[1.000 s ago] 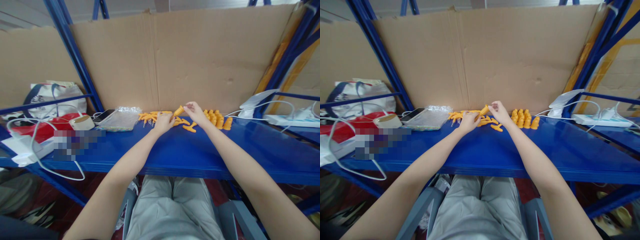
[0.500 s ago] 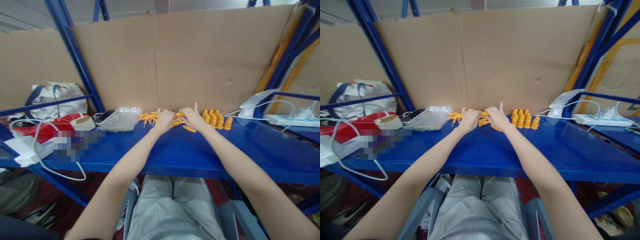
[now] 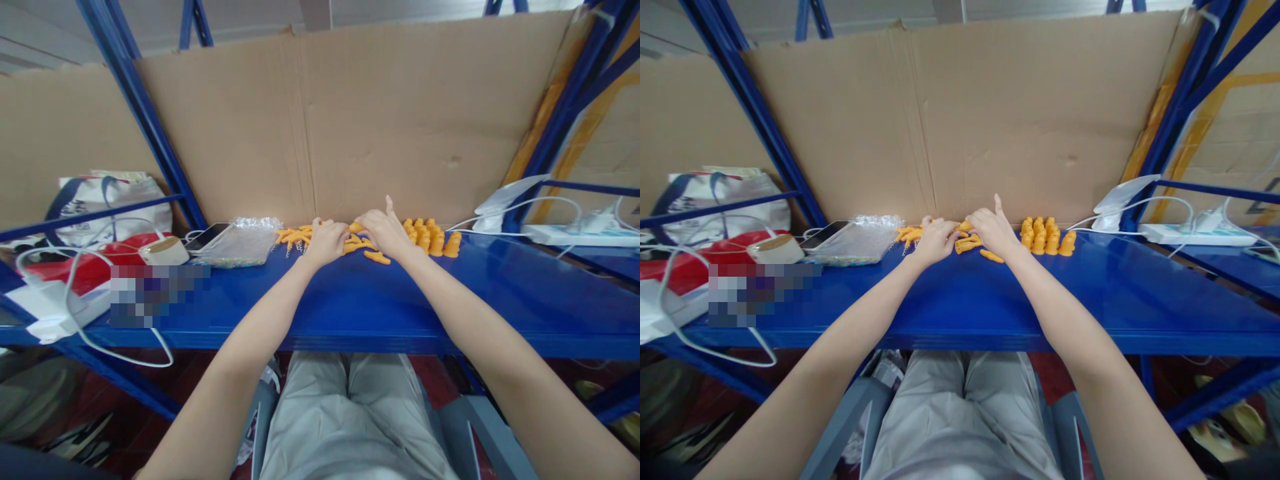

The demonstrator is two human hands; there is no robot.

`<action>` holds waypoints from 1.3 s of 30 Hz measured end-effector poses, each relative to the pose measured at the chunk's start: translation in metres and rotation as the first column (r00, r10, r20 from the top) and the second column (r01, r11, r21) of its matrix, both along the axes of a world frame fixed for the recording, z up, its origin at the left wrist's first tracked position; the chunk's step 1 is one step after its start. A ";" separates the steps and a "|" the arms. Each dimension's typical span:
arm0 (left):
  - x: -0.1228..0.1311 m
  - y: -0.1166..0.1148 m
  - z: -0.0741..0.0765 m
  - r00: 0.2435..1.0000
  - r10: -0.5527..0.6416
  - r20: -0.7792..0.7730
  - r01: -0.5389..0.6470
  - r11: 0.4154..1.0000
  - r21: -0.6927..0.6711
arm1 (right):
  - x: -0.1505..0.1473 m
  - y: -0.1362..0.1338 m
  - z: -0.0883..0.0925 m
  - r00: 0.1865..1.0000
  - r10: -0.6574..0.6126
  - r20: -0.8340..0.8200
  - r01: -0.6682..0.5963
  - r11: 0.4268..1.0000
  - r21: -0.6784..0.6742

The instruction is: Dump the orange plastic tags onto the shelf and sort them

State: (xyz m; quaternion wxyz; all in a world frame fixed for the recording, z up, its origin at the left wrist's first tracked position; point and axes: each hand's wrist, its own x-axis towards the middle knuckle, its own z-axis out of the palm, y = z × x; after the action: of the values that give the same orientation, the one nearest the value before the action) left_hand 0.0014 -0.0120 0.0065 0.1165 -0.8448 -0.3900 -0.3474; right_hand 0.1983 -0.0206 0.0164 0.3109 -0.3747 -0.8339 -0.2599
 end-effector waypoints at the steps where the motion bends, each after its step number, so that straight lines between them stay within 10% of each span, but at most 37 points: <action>1: 0.000 0.001 0.000 1.000 -0.001 0.013 0.001 1.000 -0.008 | 0.000 0.000 0.000 1.000 0.001 0.003 -0.001 1.000 0.006; 12: -0.001 0.015 0.002 0.969 -0.085 0.234 0.144 0.957 -0.250 | 0.000 0.002 -0.004 0.999 0.035 0.033 -0.034 0.999 -0.012; 21: -0.005 0.003 -0.004 0.999 0.037 0.040 -0.038 0.999 0.019 | -0.011 0.001 -0.015 0.994 -0.032 0.103 0.046 0.989 -0.144; 27: 0.000 0.010 -0.004 0.986 0.055 0.158 -0.039 0.994 -0.105 | -0.010 0.004 -0.009 0.993 -0.035 0.111 0.047 0.993 -0.106; 34: 0.006 0.019 -0.001 0.845 -0.078 0.530 0.374 0.795 -0.478 | -0.002 0.001 -0.001 0.995 -0.014 0.096 0.013 1.000 0.008; 39: 0.006 0.011 0.000 0.843 -0.090 0.530 0.411 0.745 -0.526 | 0.002 0.003 -0.002 0.998 -0.011 0.059 0.012 1.000 -0.018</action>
State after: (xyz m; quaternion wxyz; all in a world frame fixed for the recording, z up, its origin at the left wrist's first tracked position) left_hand 0.0074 -0.0012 0.0067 -0.3162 -0.7698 -0.3771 -0.4065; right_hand 0.2001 -0.0172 0.0148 0.2812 -0.3747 -0.8428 -0.2650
